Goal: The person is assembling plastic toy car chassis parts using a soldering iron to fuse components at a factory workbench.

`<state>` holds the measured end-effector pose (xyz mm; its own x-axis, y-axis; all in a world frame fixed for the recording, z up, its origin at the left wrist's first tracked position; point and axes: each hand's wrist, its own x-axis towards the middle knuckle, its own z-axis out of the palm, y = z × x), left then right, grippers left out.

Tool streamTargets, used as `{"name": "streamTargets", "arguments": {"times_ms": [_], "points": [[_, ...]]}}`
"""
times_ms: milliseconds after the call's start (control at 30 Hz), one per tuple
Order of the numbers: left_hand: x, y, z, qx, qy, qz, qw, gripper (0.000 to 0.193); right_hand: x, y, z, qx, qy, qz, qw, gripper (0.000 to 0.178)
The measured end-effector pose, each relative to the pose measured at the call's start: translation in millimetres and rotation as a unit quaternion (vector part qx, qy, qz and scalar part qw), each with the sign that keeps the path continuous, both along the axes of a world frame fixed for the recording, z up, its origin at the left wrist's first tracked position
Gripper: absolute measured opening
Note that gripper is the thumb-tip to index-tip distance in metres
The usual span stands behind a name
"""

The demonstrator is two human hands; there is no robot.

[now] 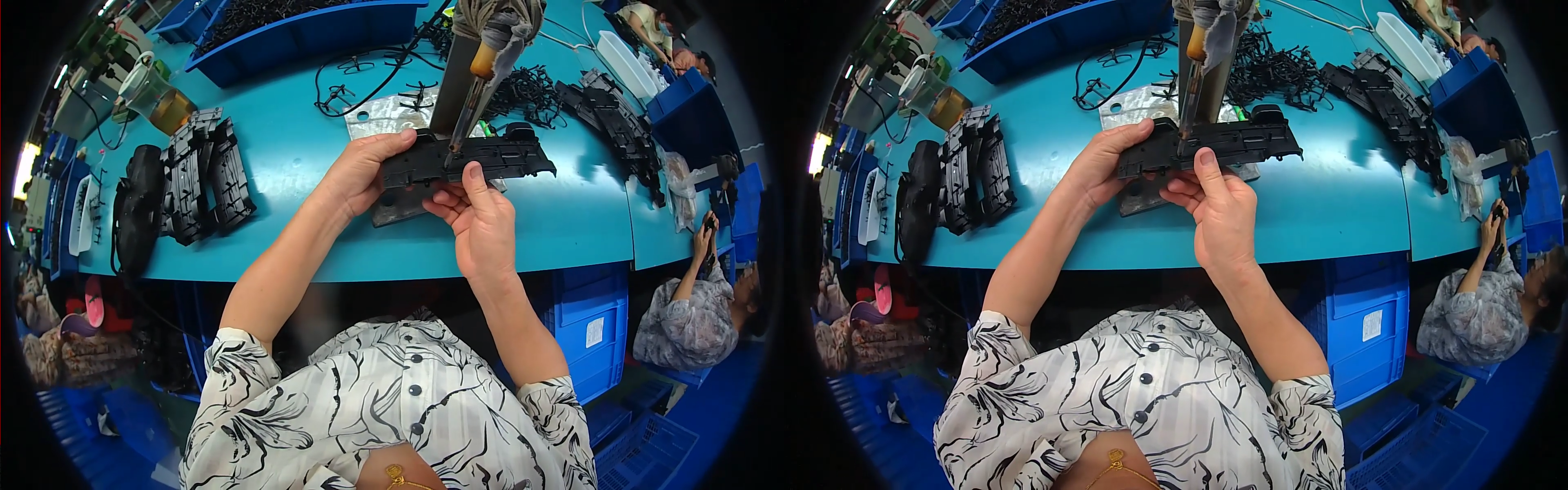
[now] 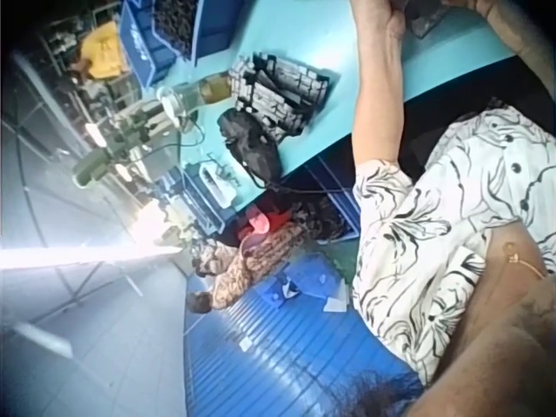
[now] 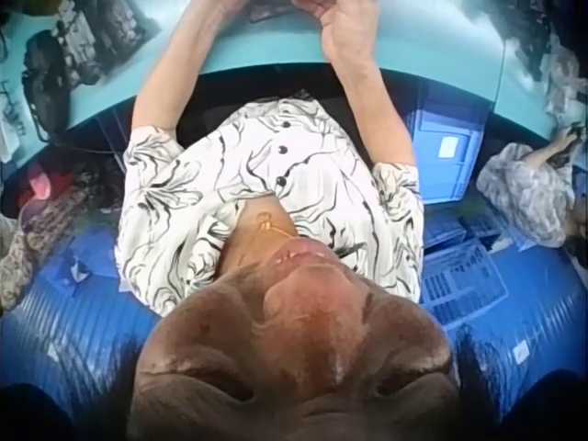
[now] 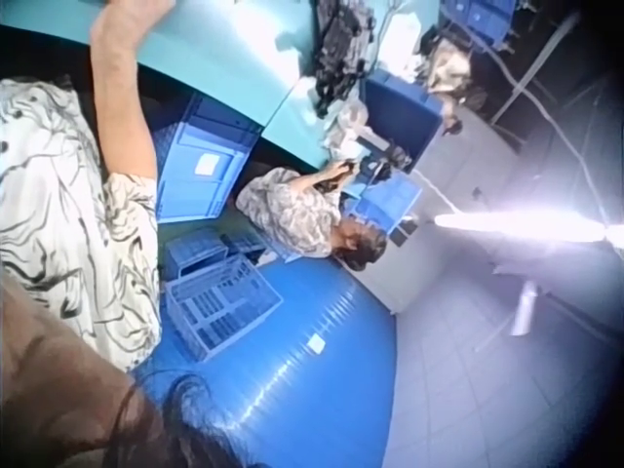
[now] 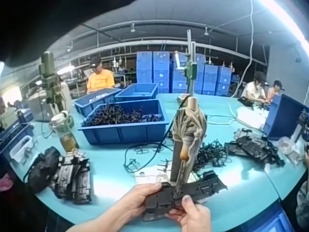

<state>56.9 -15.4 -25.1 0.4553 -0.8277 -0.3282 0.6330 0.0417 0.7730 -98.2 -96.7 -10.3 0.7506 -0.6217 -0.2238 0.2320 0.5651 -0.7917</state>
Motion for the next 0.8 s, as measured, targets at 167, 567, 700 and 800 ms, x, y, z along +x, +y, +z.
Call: {"name": "streamTargets", "arguments": {"times_ms": [167,567,700,800], "points": [[-1,-1,1,0.004,0.003,-0.005,1.000,0.033,0,0,0,-0.008,0.005,-0.008,1.000,0.034],[8,-6,-18,-0.063,0.059,-0.005,0.996,0.026,6,2,5,-0.010,0.041,-0.021,0.999,0.028],[2,-8,-16,-0.046,0.050,-0.004,0.998,0.025,-2,-2,4,-0.021,0.045,-0.024,0.998,0.030],[-2,1,-6,-0.031,0.044,-0.001,0.999,0.021,-3,1,3,-0.031,0.043,-0.013,0.998,0.030]]}}
